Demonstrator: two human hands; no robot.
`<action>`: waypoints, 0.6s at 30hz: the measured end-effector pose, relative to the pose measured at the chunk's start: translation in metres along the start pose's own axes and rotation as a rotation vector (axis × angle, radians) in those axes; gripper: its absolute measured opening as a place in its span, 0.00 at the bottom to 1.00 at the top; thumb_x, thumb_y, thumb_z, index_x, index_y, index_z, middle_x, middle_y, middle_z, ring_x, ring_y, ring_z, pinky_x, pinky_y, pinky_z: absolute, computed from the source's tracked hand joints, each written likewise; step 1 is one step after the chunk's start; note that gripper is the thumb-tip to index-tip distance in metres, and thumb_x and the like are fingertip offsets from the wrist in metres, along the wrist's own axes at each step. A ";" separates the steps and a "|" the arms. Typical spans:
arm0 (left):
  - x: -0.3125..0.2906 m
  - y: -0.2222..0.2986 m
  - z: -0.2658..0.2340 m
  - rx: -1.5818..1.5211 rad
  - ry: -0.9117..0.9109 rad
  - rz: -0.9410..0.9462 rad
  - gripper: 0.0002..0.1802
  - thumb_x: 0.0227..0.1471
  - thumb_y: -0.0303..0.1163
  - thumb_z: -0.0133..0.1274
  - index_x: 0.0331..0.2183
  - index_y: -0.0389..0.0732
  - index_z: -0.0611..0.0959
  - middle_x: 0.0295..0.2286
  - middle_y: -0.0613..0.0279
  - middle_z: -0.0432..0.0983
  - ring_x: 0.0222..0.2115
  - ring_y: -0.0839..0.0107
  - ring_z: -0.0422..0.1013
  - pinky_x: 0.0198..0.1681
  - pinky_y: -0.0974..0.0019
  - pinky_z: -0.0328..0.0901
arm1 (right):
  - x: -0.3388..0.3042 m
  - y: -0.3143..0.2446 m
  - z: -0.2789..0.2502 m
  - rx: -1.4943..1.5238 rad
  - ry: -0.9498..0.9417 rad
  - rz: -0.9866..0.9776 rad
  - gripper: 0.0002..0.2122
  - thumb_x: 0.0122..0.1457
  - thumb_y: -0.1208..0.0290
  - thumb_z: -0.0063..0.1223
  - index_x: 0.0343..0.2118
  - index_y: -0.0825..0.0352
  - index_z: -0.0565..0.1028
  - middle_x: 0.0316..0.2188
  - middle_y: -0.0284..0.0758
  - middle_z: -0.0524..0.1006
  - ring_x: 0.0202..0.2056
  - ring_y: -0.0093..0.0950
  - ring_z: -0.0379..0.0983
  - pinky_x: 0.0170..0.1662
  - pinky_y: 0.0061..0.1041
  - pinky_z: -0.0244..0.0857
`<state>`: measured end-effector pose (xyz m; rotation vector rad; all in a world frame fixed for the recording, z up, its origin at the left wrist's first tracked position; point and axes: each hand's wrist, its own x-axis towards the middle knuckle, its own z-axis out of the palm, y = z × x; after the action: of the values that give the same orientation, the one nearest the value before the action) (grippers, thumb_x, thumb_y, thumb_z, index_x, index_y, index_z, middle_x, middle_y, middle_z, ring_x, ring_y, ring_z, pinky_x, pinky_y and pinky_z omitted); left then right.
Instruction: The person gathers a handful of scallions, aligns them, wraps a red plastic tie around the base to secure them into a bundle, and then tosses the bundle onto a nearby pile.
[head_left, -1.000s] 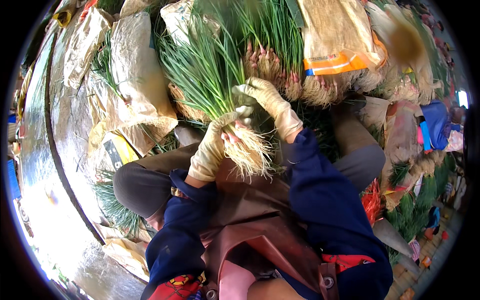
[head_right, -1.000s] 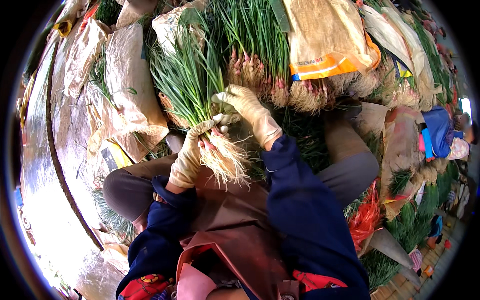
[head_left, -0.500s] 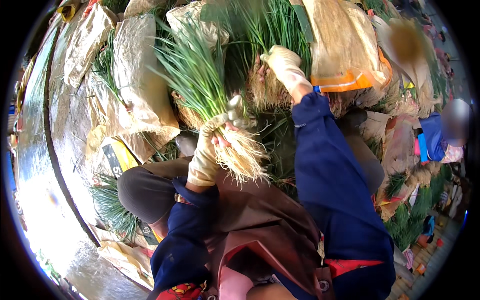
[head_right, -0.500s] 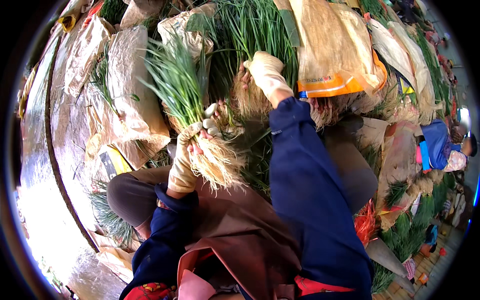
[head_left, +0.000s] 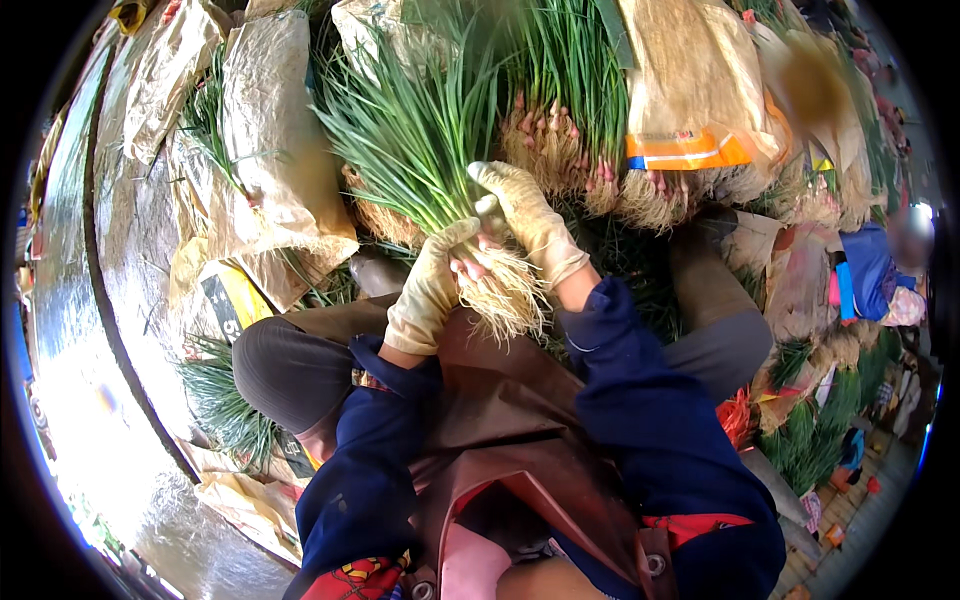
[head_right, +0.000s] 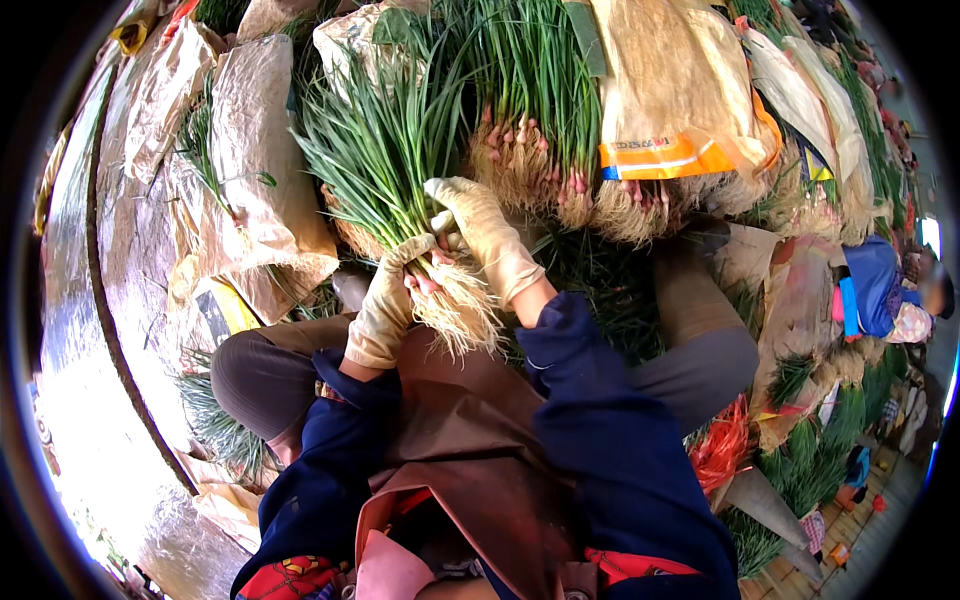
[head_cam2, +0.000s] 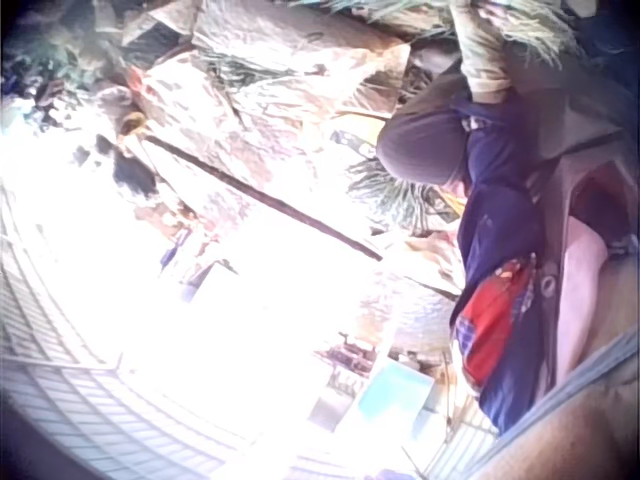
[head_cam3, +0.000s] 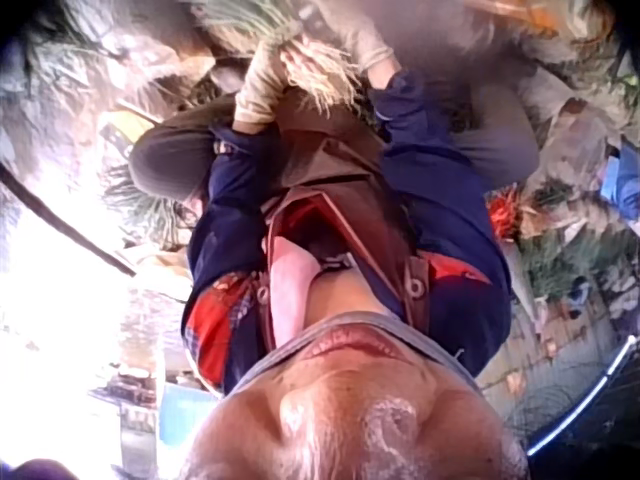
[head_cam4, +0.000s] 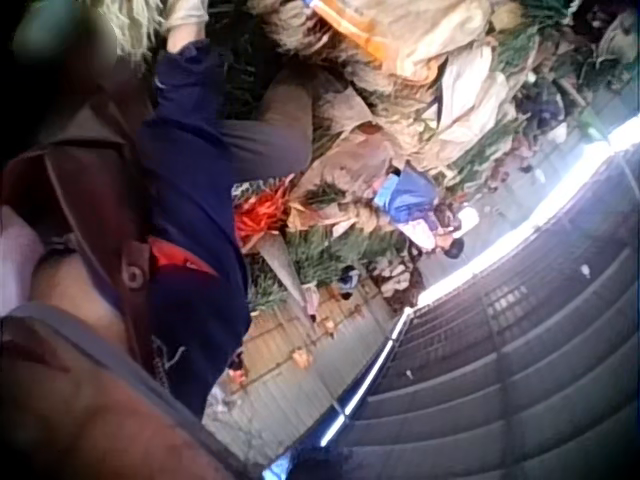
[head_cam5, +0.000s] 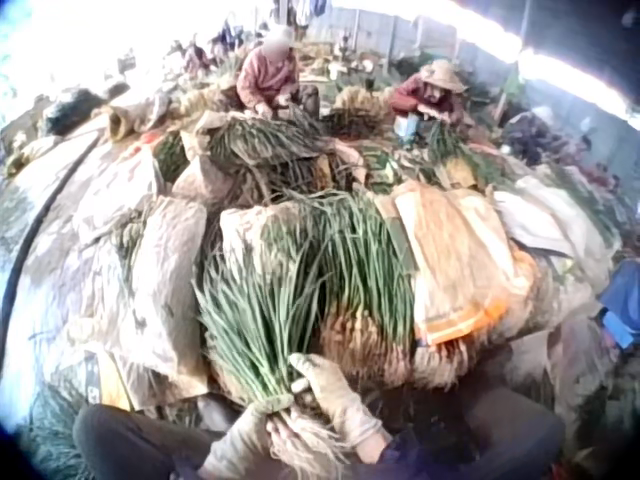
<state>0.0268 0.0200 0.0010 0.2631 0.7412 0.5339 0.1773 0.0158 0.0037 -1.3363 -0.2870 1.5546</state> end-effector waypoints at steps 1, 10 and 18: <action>-0.006 0.003 0.013 -0.060 0.014 0.006 0.17 0.50 0.32 0.54 0.40 0.31 0.76 0.24 0.58 0.75 0.17 0.74 0.70 0.19 0.77 0.67 | 0.000 0.004 -0.005 0.131 -0.030 0.039 0.10 0.59 0.64 0.50 0.35 0.67 0.74 0.21 0.31 0.73 0.16 0.20 0.65 0.16 0.17 0.58; -0.027 0.022 0.007 -0.123 -0.229 0.030 0.27 0.49 0.29 0.54 0.49 0.27 0.69 0.32 0.53 0.76 0.26 0.71 0.72 0.27 0.75 0.69 | -0.012 -0.044 -0.024 -1.257 0.237 -0.055 0.22 0.58 0.46 0.44 0.34 0.62 0.77 0.31 0.38 0.77 0.30 0.28 0.74 0.38 0.29 0.69; 0.005 0.014 -0.019 0.043 -0.090 -0.012 0.24 0.51 0.29 0.52 0.49 0.32 0.71 0.30 0.55 0.77 0.18 0.74 0.69 0.16 0.79 0.60 | 0.071 -0.125 -0.059 -1.298 0.487 0.102 0.15 0.58 0.53 0.51 0.33 0.62 0.75 0.20 0.31 0.75 0.23 0.23 0.72 0.33 0.29 0.68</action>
<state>0.0112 0.0353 -0.0100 0.3206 0.6674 0.4925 0.3024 0.1043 0.0303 -2.6761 -1.0217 0.9830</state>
